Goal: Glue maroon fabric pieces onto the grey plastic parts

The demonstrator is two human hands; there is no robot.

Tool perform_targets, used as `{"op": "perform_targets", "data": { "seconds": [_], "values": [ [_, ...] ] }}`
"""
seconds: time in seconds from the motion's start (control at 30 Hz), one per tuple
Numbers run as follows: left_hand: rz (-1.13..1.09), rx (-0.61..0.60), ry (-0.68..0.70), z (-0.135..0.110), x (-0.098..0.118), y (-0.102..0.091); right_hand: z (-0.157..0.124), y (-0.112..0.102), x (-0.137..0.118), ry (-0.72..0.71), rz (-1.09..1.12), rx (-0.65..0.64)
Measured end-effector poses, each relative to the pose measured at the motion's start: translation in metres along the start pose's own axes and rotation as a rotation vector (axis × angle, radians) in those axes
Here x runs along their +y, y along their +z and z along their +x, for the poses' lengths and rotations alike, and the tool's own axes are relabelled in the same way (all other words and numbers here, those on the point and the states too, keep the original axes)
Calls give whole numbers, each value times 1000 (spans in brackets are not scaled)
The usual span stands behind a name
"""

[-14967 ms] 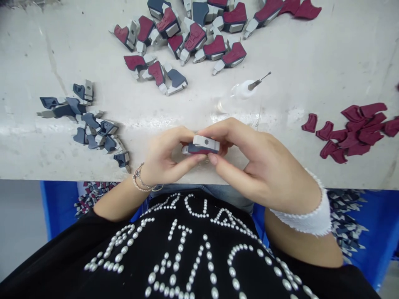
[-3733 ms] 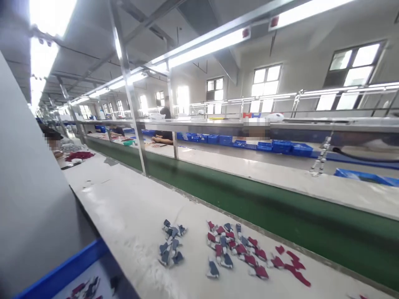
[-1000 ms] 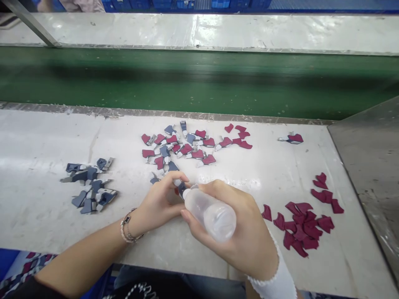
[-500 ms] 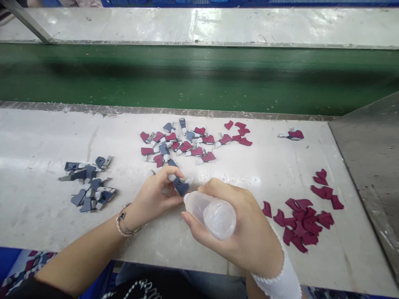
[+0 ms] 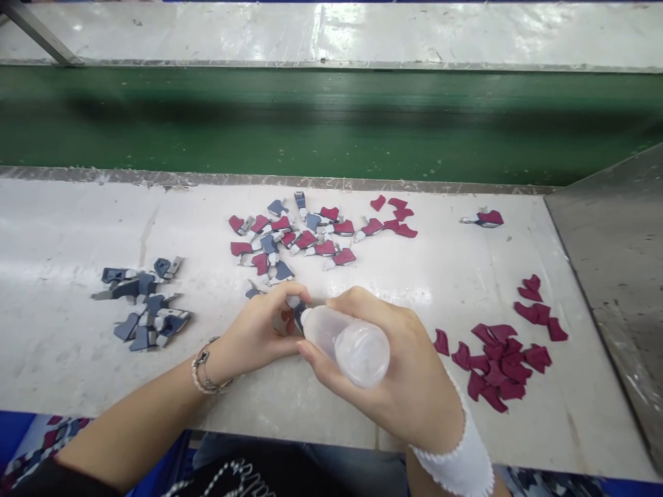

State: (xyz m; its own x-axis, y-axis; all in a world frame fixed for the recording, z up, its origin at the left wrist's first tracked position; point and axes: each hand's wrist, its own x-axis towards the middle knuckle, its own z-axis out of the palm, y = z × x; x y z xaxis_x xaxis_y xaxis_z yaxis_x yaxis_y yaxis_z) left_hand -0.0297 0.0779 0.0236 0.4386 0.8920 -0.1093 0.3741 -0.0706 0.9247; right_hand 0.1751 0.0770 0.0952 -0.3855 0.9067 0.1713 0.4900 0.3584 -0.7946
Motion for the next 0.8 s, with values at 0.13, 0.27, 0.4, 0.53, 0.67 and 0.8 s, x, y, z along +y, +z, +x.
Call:
{"op": "perform_targets", "data": {
  "seconds": [0.13, 0.27, 0.4, 0.53, 0.67, 0.8],
  "values": [
    [0, 24, -12, 0, -2, -1, -2, -1, 2, 13, 4, -31],
    [24, 65, -22, 0, -4, -5, -5, -1, 4, -7, -28, -48],
    [62, 95, -14, 1, -4, -8, -7, -1, 5, -11, -52, -55],
    [105, 110, 10, 1, -3, -9, -6, -1, 4, -5, -45, -55],
    [142, 125, 38, 0, -2, -8, -5, -3, 3, 43, -26, -58],
    [165, 121, 47, 0, -2, -7, -4, -5, 2, 59, -44, -39]
  ]
}}
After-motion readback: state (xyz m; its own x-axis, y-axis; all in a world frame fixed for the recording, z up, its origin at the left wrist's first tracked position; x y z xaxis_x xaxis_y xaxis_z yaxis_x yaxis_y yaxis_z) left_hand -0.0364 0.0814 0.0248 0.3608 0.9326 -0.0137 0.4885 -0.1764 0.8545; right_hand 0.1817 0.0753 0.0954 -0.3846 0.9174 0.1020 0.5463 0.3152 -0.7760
